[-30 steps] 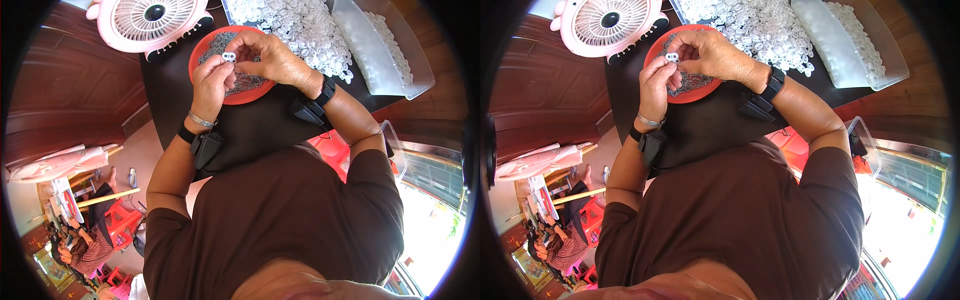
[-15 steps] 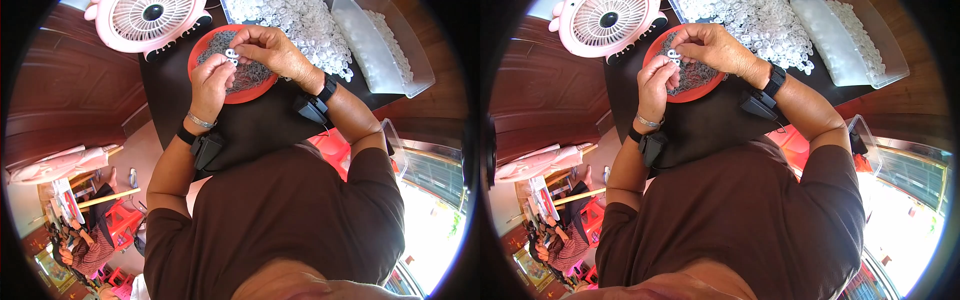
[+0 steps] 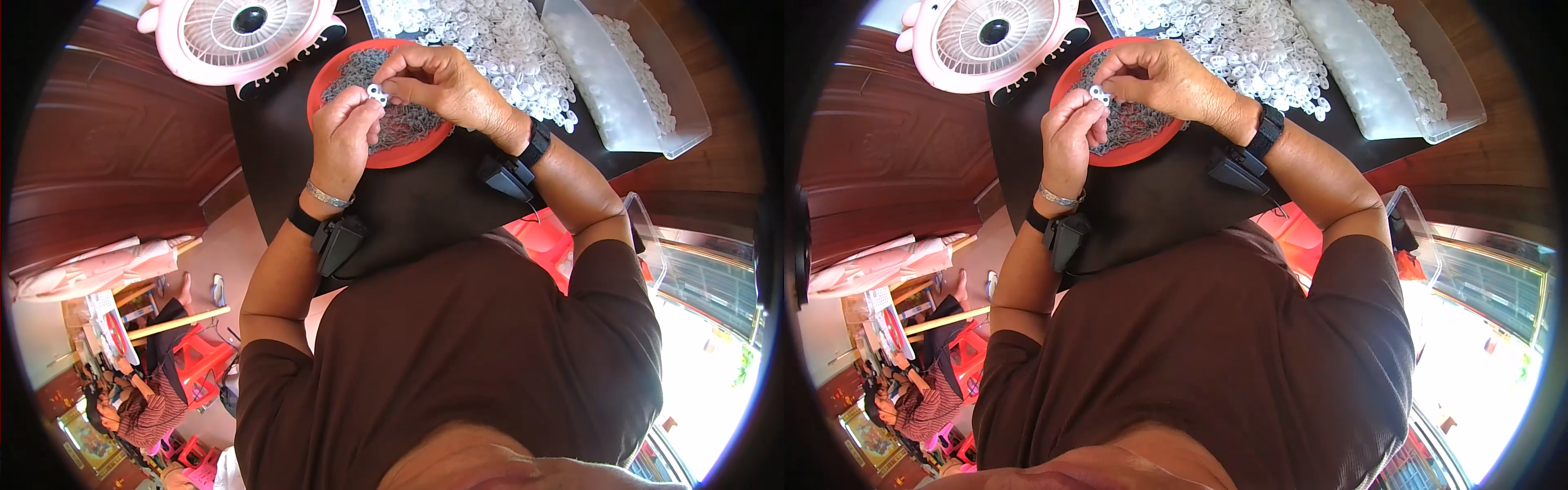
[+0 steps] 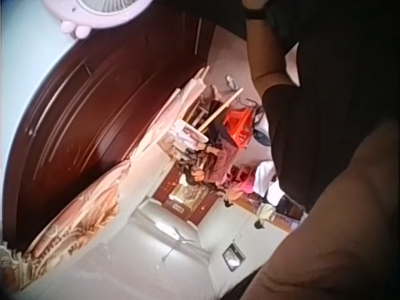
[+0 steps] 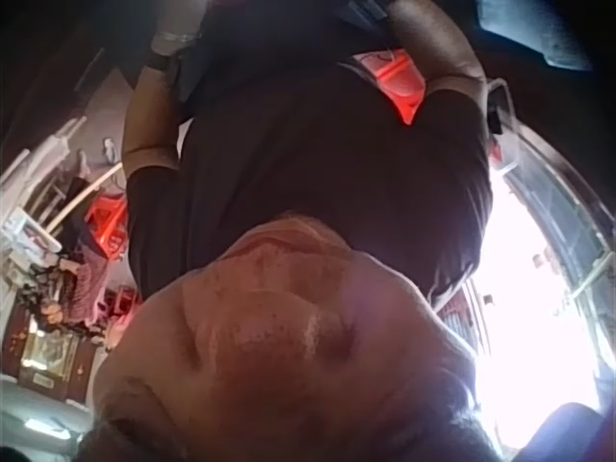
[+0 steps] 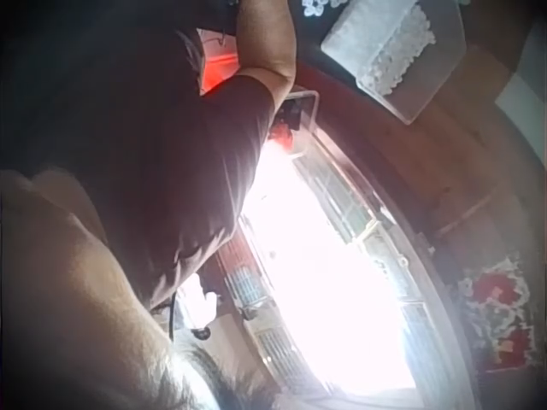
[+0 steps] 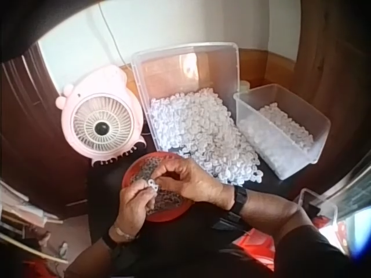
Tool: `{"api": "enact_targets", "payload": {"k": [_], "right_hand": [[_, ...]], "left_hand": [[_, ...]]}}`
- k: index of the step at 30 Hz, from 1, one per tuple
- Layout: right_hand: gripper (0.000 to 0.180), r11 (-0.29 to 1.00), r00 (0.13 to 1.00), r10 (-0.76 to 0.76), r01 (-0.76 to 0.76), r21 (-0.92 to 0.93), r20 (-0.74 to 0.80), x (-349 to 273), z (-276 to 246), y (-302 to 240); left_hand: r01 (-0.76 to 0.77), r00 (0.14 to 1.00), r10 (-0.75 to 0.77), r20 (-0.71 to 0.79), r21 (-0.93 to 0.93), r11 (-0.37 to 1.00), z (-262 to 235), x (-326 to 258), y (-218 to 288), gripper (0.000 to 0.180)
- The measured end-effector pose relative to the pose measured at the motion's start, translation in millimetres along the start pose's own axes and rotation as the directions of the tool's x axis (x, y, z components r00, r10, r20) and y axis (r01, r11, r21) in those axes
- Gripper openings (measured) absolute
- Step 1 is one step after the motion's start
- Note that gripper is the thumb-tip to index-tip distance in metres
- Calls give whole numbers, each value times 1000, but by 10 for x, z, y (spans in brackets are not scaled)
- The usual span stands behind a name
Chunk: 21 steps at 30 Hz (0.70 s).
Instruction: Manually inserting small metal pins into plastic housings for assembly.
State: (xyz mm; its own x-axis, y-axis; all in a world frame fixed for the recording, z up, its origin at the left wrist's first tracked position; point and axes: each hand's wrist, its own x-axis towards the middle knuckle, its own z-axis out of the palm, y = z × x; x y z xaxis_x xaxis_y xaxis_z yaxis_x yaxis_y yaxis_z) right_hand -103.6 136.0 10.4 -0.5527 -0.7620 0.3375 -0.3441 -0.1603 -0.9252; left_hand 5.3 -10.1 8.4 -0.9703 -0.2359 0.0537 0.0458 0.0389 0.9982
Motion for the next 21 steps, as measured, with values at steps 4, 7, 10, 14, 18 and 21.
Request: {"api": "enact_targets", "payload": {"k": [4,7,10,14,18,21], "right_hand": [[15,997,998,-24,28,-78,52,5,-32,-25],[17,995,992,-82,88,-52,99,14,-45,15],[23,999,988,-29,34,-30,149,-2,-18,-61],[26,996,994,-11,21,-89,107,-17,48,-61],[25,990,992,-32,49,-132,121,-15,14,-79],[24,986,989,-42,65,-153,144,-8,0,-72]], "left_hand": [[-49,999,48,25,32,998,-1,2,-27,16],[-71,997,69,35,40,997,9,-9,-21,16],[-58,998,58,24,5,998,21,-23,-16,18],[-35,999,35,-1,-31,999,6,-18,-53,19],[-9,1000,10,30,-37,999,6,-38,-23,21],[29,1000,-30,-8,-56,998,19,-49,21,25]]}}
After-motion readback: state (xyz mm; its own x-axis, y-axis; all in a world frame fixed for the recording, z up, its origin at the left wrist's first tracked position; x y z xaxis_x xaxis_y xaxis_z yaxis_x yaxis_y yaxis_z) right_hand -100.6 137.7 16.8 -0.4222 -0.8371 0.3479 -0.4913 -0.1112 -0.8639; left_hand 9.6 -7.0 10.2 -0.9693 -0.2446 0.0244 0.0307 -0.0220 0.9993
